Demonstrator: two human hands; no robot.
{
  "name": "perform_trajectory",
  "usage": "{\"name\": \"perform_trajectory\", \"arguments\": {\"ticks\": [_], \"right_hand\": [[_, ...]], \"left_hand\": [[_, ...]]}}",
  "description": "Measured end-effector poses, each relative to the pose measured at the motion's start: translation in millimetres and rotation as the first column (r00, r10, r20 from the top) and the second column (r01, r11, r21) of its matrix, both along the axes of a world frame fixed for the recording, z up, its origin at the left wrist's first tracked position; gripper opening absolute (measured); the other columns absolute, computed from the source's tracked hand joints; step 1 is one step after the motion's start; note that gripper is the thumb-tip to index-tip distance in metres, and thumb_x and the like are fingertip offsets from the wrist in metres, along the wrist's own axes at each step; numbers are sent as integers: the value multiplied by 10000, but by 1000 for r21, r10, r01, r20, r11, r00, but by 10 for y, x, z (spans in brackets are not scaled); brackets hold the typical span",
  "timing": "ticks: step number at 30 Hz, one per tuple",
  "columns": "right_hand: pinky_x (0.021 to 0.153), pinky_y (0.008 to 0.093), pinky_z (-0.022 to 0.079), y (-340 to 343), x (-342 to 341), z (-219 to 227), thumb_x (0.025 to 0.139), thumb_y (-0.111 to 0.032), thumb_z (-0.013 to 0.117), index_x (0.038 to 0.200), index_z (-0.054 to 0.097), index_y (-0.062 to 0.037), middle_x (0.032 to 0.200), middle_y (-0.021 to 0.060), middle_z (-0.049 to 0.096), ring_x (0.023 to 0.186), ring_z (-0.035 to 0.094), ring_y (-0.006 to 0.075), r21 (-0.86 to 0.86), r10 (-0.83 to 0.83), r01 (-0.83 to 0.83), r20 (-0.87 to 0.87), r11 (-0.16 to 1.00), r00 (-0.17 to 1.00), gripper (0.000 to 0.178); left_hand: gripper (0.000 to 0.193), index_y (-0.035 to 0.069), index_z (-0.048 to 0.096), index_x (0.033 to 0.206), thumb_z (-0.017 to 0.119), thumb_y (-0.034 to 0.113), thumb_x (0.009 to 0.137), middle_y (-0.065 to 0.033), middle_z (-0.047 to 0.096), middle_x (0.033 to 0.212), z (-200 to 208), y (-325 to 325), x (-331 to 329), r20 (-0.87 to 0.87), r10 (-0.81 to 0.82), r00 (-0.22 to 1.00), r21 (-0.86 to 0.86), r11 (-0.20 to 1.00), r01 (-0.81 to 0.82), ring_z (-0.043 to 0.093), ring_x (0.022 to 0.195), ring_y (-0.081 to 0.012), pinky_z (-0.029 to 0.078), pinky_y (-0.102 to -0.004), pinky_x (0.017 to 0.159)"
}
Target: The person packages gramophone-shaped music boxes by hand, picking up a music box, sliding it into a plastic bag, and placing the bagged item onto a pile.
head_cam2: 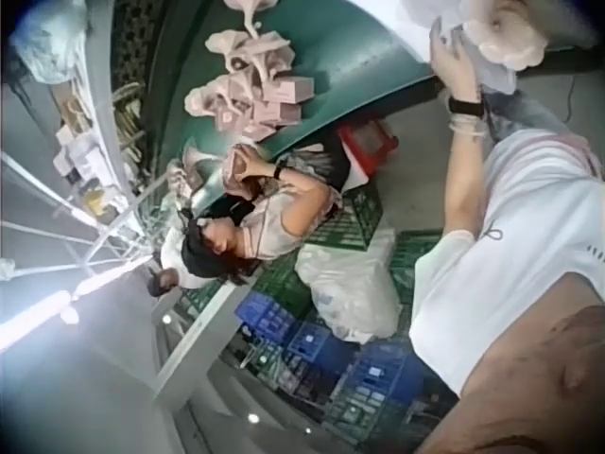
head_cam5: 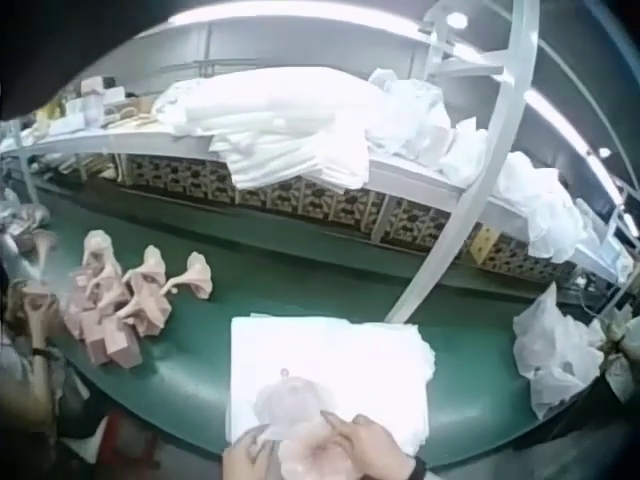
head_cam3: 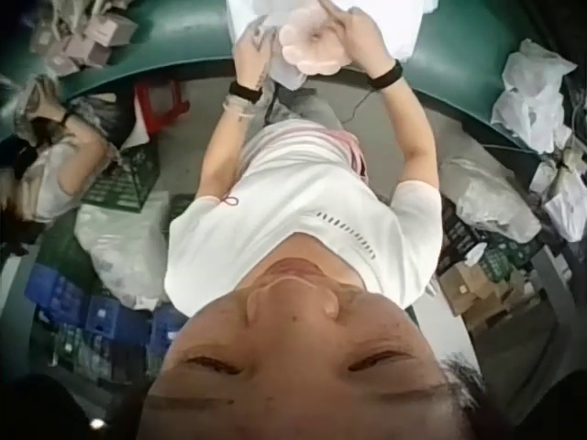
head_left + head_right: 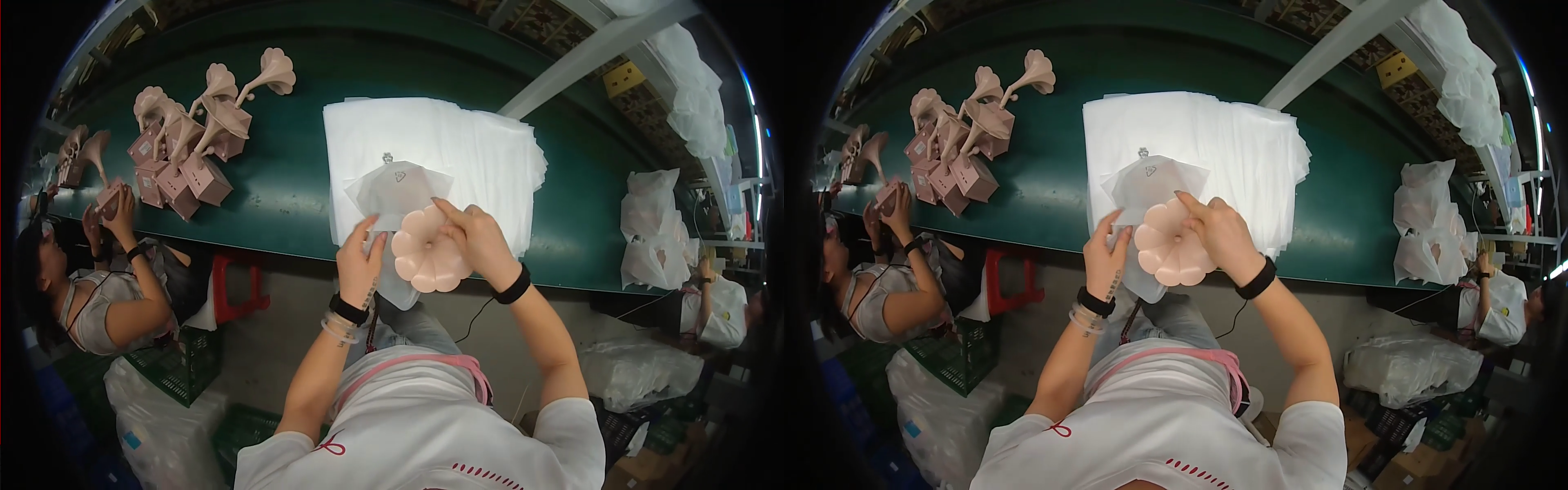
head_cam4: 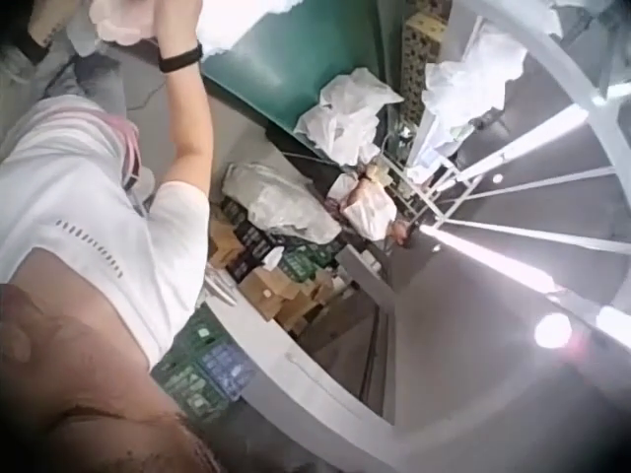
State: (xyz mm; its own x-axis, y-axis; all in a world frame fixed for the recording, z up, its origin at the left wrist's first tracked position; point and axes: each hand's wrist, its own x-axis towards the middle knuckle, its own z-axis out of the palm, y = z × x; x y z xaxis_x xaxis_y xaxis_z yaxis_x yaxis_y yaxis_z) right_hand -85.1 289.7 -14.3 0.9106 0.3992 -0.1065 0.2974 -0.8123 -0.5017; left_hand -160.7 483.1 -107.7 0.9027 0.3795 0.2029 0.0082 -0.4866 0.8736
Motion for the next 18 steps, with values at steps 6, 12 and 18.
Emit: {"name": "perform_trajectory", "arguments": {"ticks": [6, 12, 18], "right_hand": [[597, 313, 490, 58, 1078, -397, 814, -65, 579, 1139, 604, -39, 732, 128, 604, 658, 603, 212, 131, 178, -138, -368, 982, 913, 326], [634, 250, 456, -159, 123, -457, 798, -22, 540, 988, 520, 33, 809, 87, 579, 675, 545, 161, 502, -474, 616, -393, 607, 788, 198], [643, 305, 464, 582, -430, -308, 730, -7, 624, 1009, 522, -5, 863, 131, 512, 676, 540, 266, 73, -545, 541, 171, 838, 821, 297]], "left_hand": [[413, 71, 497, 1203, 636, 104, 816, -33, 548, 707, 184, 214, 268, -401, -319, 859, -190, 946, 263, 490, 487, -142, 429, -244, 531], [416, 85, 488, 1213, 626, 90, 820, -32, 542, 714, 392, 567, 380, -292, -287, 912, -177, 954, 243, 503, 500, -120, 420, -212, 519], [307, 62, 552, 1129, 614, 83, 830, -31, 547, 687, 410, 480, 528, -238, -338, 911, -212, 933, 291, 506, 510, -102, 433, -212, 534]]}}
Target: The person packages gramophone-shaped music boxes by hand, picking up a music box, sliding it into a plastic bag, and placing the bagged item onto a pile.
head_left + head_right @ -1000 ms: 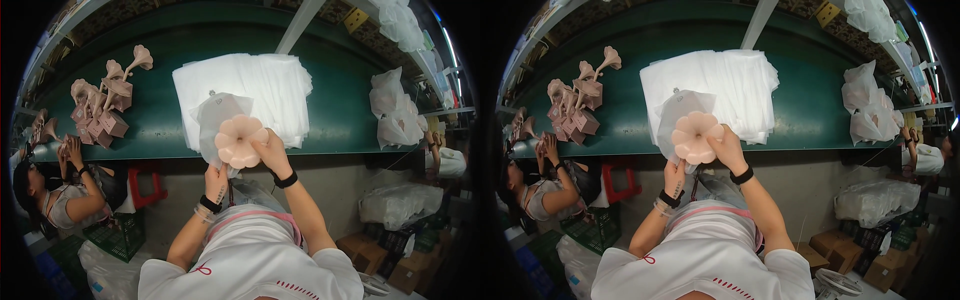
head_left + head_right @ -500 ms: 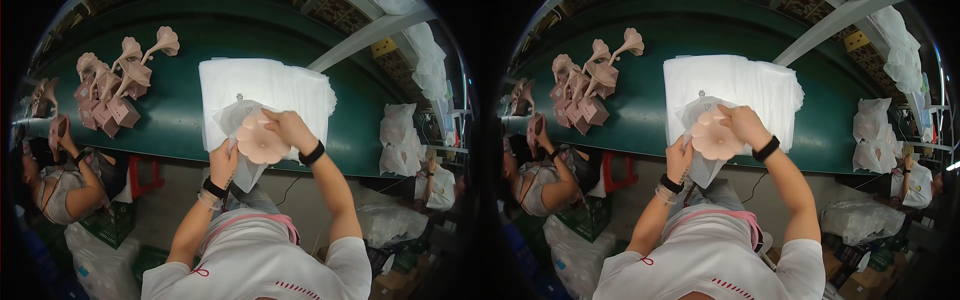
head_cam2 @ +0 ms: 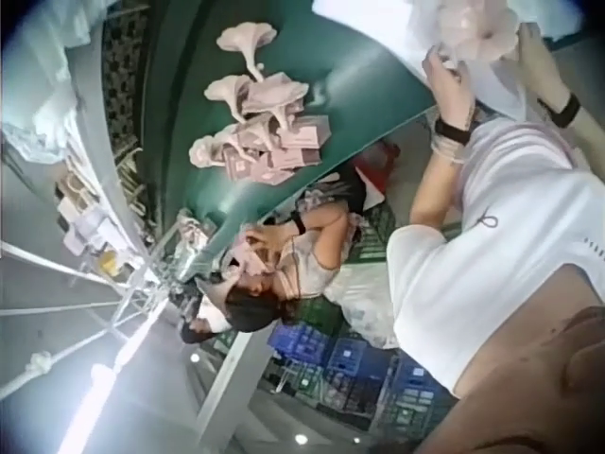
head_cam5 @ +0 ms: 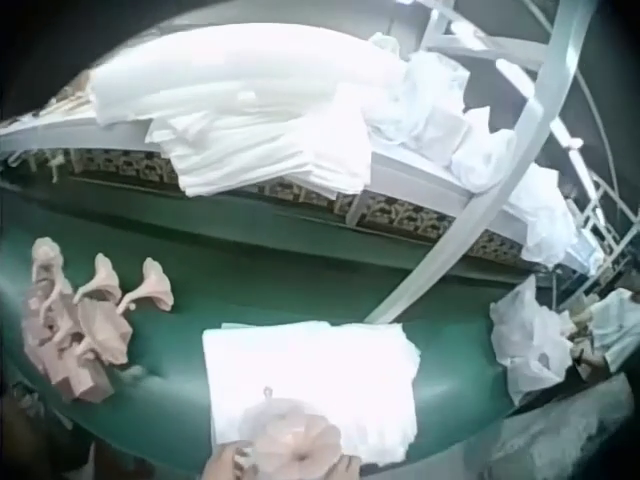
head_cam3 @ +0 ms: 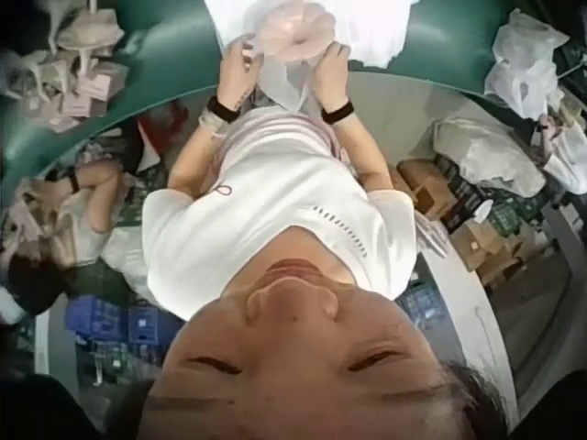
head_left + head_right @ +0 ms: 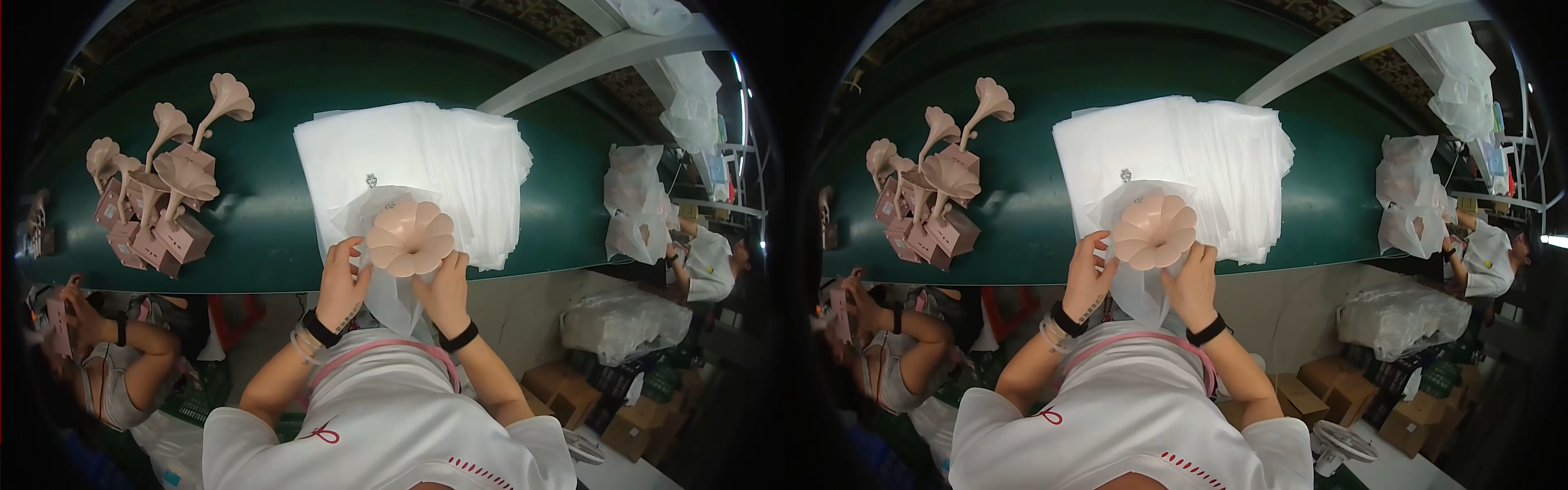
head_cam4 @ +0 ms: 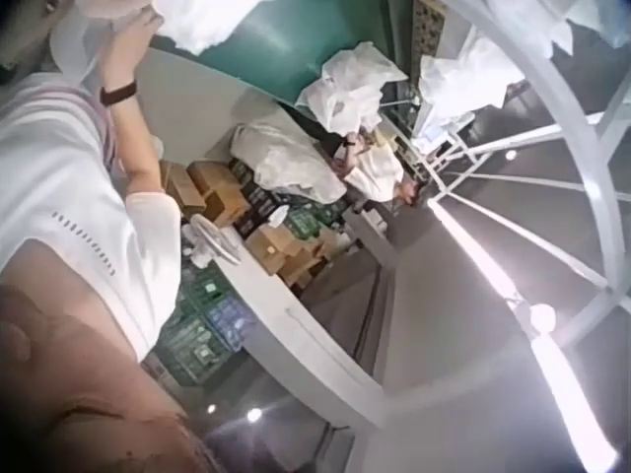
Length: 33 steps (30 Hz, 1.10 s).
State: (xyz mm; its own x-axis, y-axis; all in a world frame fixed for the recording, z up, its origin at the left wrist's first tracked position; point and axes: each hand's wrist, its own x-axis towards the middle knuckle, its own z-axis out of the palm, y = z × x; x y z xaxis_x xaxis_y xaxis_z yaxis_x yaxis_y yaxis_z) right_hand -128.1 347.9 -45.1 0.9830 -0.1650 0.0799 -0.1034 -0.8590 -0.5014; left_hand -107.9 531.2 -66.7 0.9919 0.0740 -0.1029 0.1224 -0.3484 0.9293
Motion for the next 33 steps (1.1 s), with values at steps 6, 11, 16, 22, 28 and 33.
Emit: {"name": "perform_trajectory", "arguments": {"ticks": [6, 11, 16, 22, 28, 33], "right_hand": [[555, 332, 440, -474, 508, -328, 755, -38, 634, 878, 594, 3, 742, 129, 561, 624, 555, 244, 282, -24, 32, -32, 959, 999, 135], [514, 297, 425, -407, 851, -139, 794, -33, 612, 854, 614, 18, 688, 93, 568, 587, 540, 154, 468, -181, 275, -235, 840, 955, 79], [523, 255, 438, -310, 423, 109, 838, -63, 583, 876, 626, 13, 648, 67, 571, 565, 519, 105, 481, -252, 171, 108, 860, 962, 95], [493, 269, 447, -604, 307, 274, 830, -60, 589, 908, 623, 44, 602, 107, 591, 492, 570, 153, 498, -56, 96, -94, 862, 994, 135], [628, 283, 482, -1144, -22, 1252, 768, -17, 635, 959, 628, 5, 861, 133, 627, 730, 623, 187, 515, 47, -324, 479, 793, 876, 192], [722, 310, 504, -1566, -263, 994, 739, -62, 671, 1048, 600, -10, 922, 174, 640, 820, 652, 251, 456, -92, -348, 703, 819, 705, 320]], "left_hand": [[189, -12, 627, 828, 617, 175, 858, 19, 486, 546, -678, 42, 733, -236, -85, 968, -140, 989, 53, 395, 503, -41, 335, -207, 470], [199, -9, 615, 823, 630, 186, 859, 48, 421, 532, -377, -109, 1183, -150, 5, 989, -78, 997, -16, 338, 504, -32, 266, -216, 445], [134, 3, 617, 869, 646, 132, 844, 48, 381, 539, 211, 35, 651, 57, 5, 998, -131, 991, 2, 324, 511, -28, 266, -206, 454], [124, -17, 614, 920, 589, 95, 874, 8, 561, 700, 100, 50, 412, -44, -93, 995, -126, 988, 87, 456, 635, -38, 379, -199, 563], [161, 16, 541, 778, 547, 106, 911, 61, 477, 673, 1748, -746, 626, 260, -140, 955, -427, 871, 243, 390, 614, -18, 310, -161, 564], [125, 1, 556, 848, 527, 102, 916, 26, 531, 714, 1998, -1733, 253, 271, -533, 801, -222, 776, 591, 424, 627, -33, 336, -164, 587]]}}
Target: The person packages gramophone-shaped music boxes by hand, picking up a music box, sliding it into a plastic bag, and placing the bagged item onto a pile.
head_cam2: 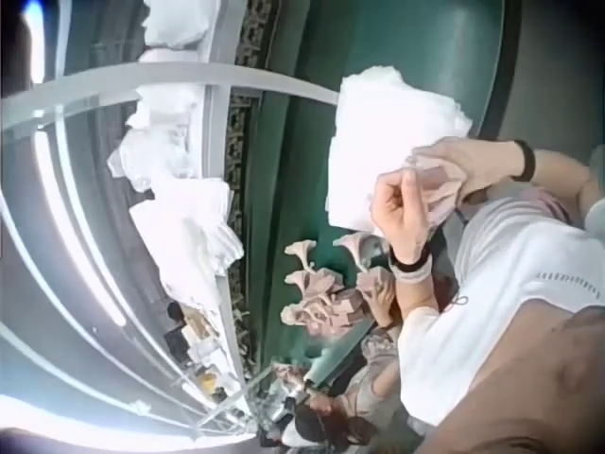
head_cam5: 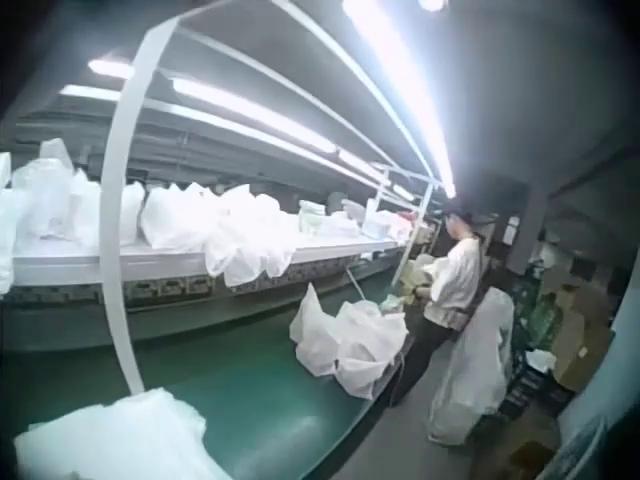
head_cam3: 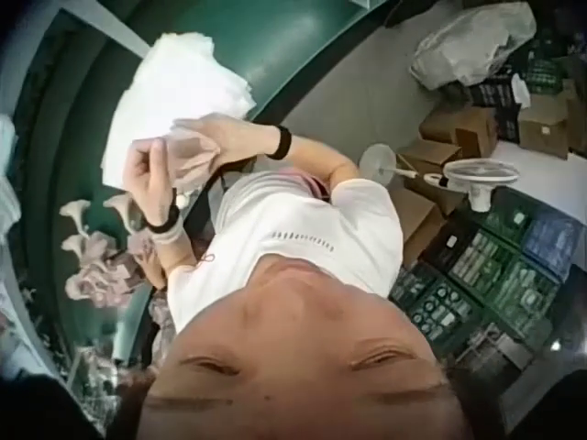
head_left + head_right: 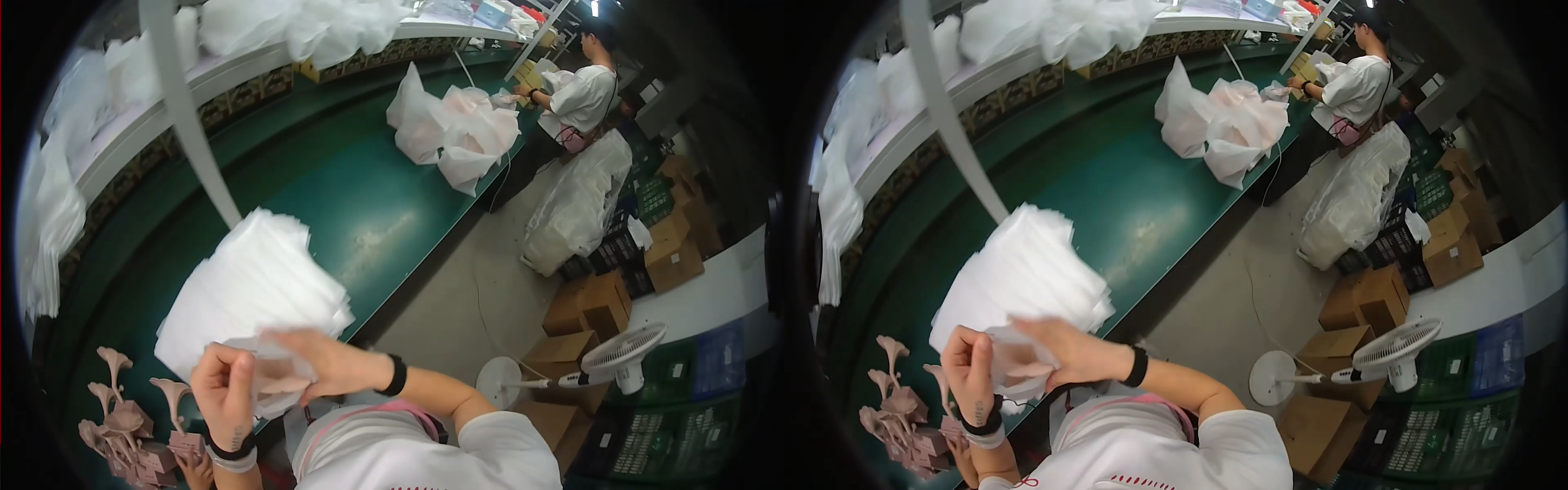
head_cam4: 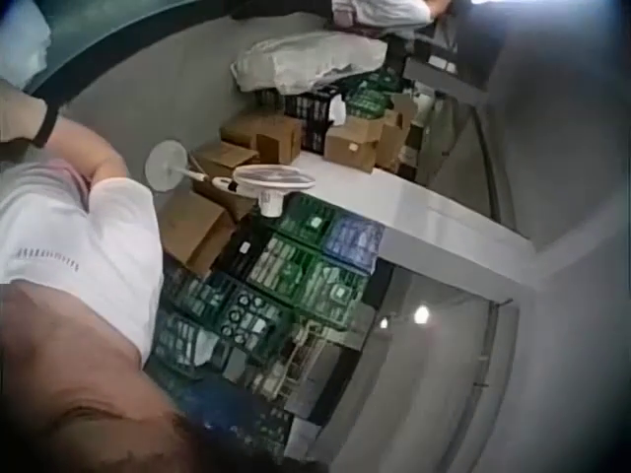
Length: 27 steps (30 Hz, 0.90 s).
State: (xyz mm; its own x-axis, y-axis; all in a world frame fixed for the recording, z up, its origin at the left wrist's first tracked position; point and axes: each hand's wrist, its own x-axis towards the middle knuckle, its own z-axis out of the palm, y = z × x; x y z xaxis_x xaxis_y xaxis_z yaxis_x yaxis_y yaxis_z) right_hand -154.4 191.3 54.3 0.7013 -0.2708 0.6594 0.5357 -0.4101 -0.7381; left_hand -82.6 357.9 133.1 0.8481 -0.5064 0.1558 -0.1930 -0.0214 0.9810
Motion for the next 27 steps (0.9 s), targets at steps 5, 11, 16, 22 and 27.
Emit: {"name": "perform_trajectory", "arguments": {"ticks": [5, 11, 16, 22, 27], "right_hand": [[652, 316, 509, -1254, -215, -380, 753, -91, 637, 1004, 643, -28, 834, 170, 651, 723, 660, 206, -109, 96, -154, -414, 982, 905, 259], [585, 349, 458, -3398, 149, -358, 757, -133, 655, 787, 674, 24, 683, 126, 658, 604, 585, 199, -385, -483, 304, -563, 871, 671, 162], [820, 418, 440, -5390, 494, -1192, 814, -106, 589, 1044, 601, 60, 984, 237, 626, 942, 575, 396, -750, -790, 369, -322, 549, 522, 284], [892, 378, 433, -4212, 954, -985, 847, -79, 526, 1208, 487, 32, 1172, 199, 557, 1053, 549, 348, -652, -776, 636, 113, 412, 620, 380], [760, 241, 475, -1833, 396, -1473, 886, -116, 560, 1088, 569, -41, 1038, 72, 620, 919, 597, 154, 814, 557, 146, -504, 563, 660, 215]], "left_hand": [[150, -23, 587, 975, 514, 88, 907, -74, 627, 857, 75, -1191, -280, -84, 218, 972, -194, 953, -231, 533, 698, -95, 434, -211, 654], [306, -18, 559, 1126, 569, 166, 882, -138, 647, 961, -496, -1262, -565, -169, -142, 975, 219, 959, 177, 637, 790, -183, 498, -302, 725], [350, 11, 561, 1133, 621, 185, 835, -154, 651, 918, -1207, -783, -861, -255, 5, 967, 559, 817, 143, 642, 763, -230, 501, -286, 704], [624, 8, 470, 1229, 754, 175, 699, -170, 568, 1034, -1920, 1143, -1164, 107, 875, 471, 610, 317, -726, 608, 861, -208, 507, -316, 720], [1019, 82, 269, 1379, 837, 240, 548, -192, 371, 1272, -2020, 2547, -822, 459, 742, 489, 702, 34, -711, 393, 1181, -336, 335, -386, 996]]}}
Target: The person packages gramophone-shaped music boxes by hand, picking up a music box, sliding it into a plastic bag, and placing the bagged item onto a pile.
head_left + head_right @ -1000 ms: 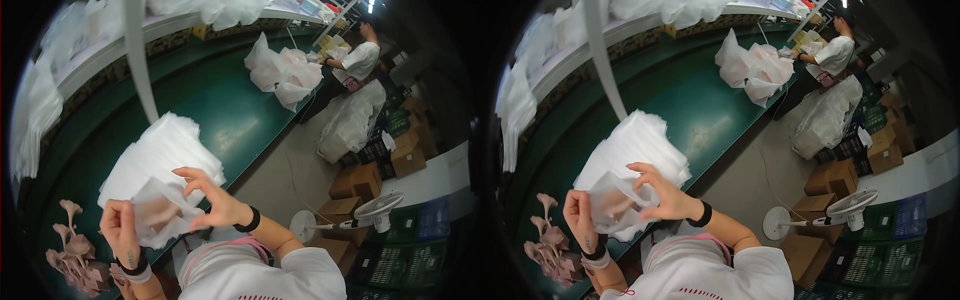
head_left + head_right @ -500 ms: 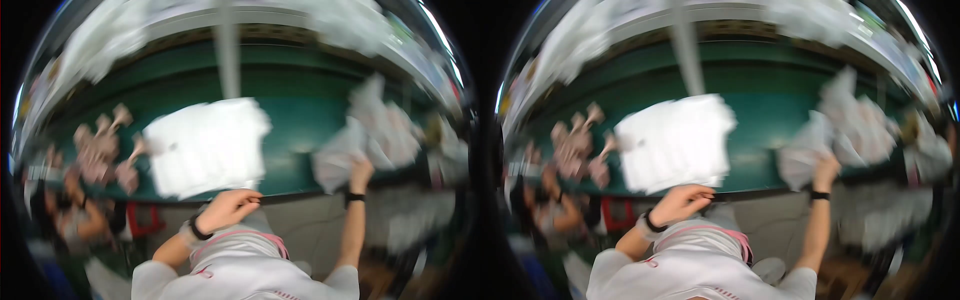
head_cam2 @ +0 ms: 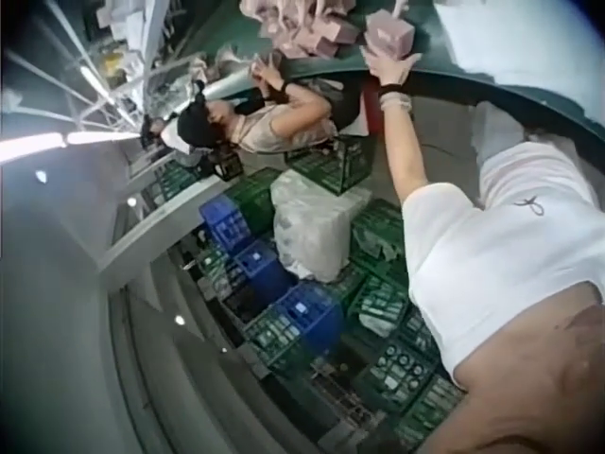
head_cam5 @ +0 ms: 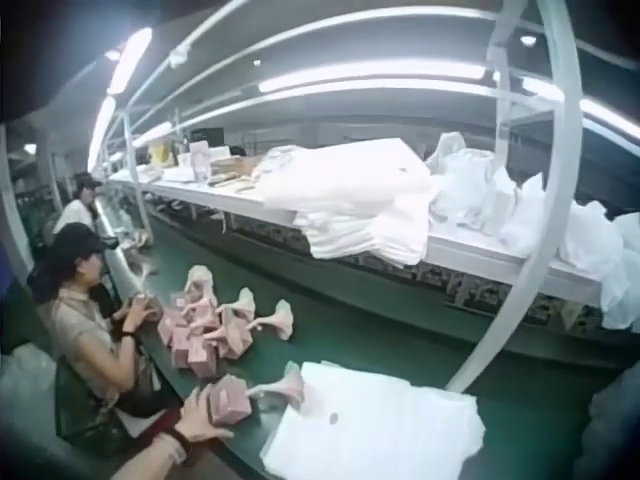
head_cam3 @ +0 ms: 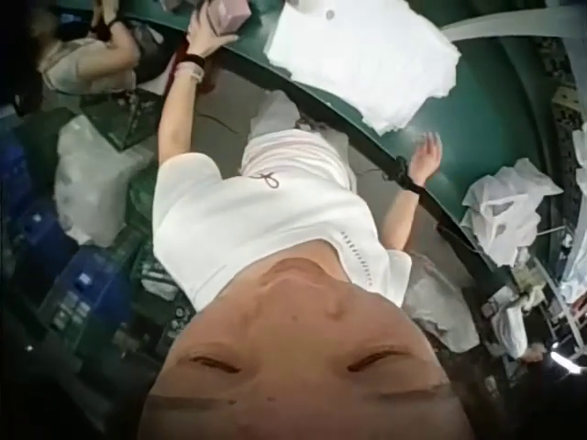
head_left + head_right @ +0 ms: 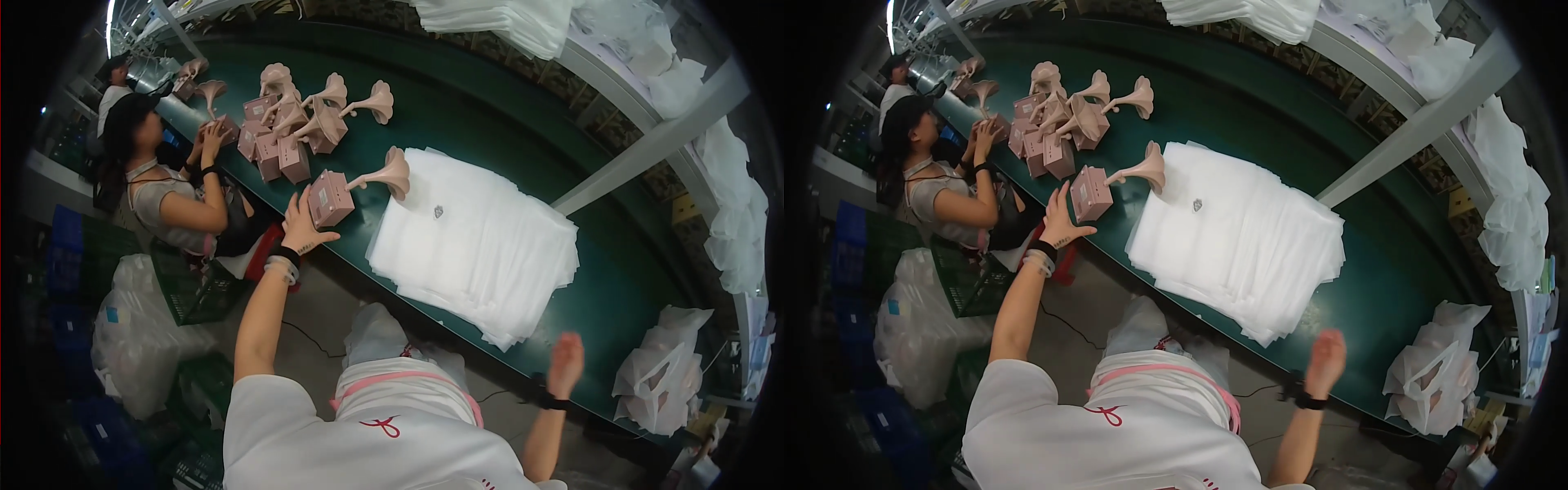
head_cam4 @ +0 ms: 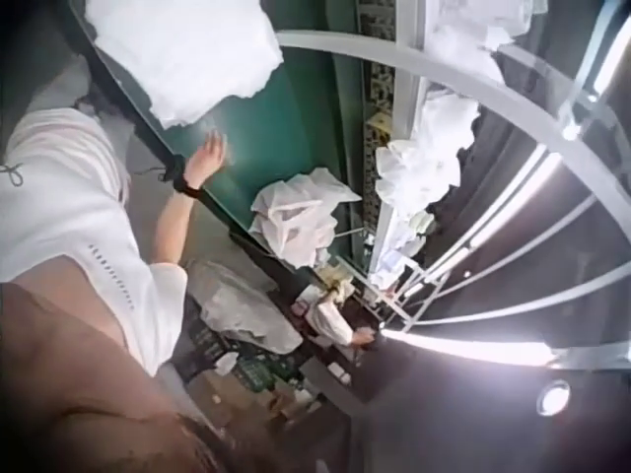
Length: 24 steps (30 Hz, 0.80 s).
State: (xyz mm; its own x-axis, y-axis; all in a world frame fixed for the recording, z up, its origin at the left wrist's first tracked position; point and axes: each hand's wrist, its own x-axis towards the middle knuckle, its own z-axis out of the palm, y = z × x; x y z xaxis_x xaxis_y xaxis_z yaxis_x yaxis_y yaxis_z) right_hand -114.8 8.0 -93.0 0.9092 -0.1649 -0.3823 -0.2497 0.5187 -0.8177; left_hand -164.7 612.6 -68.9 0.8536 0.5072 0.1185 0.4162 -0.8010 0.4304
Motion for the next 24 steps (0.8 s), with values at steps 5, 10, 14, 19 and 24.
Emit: {"name": "perform_trajectory", "arguments": {"ticks": [5, 10, 14, 19, 24], "right_hand": [[685, 266, 489, 2419, -563, -84, 884, -112, 567, 1124, 578, -73, 895, 96, 638, 769, 618, 157, -736, 805, -552, -16, 392, 593, 243], [827, 305, 489, 3127, -241, -39, 942, -324, 464, 1310, 419, -58, 1196, 162, 558, 1007, 589, 188, 449, 528, -411, -169, 793, 833, 456], [822, 341, 514, 3480, -17, 849, 929, -376, 480, 1308, 398, 4, 1222, 225, 523, 1004, 602, 224, 717, 552, -235, -244, 656, 797, 543], [755, 349, 547, 2999, -118, 1040, 866, -293, 610, 1267, 435, 46, 1168, 252, 549, 961, 625, 239, 911, 306, 6, -145, 413, 941, 553], [714, 305, 528, 2974, -621, 1564, 818, -151, 661, 1191, 507, 50, 1095, 205, 598, 904, 630, 196, -373, 336, -278, 99, 885, 937, 452]], "left_hand": [[1128, 149, 211, 1408, 845, 262, 482, -193, 350, 1294, -76, 754, 522, -118, -314, 942, -91, 948, 305, 367, 1196, -382, 298, -456, 1015], [1121, 194, 200, 1406, 823, 218, 474, -185, 339, 1321, -263, 730, 596, 212, -461, 861, -227, 834, 503, 331, 1234, -416, 271, -532, 1012], [1088, 169, 225, 1388, 837, 212, 488, -184, 334, 1329, -46, 534, 489, 460, -685, 565, -63, 609, 791, 331, 1245, -409, 273, -525, 1015], [883, 102, 330, 1286, 815, 212, 556, -193, 349, 1291, 277, -24, 670, 560, -810, 176, 331, 413, 849, 384, 1171, -403, 298, -552, 960], [638, 33, 443, 1213, 738, 253, 693, -161, 469, 1192, -300, -906, 694, 258, -613, 747, -106, 750, 653, 436, 1153, -338, 341, -440, 934]]}}
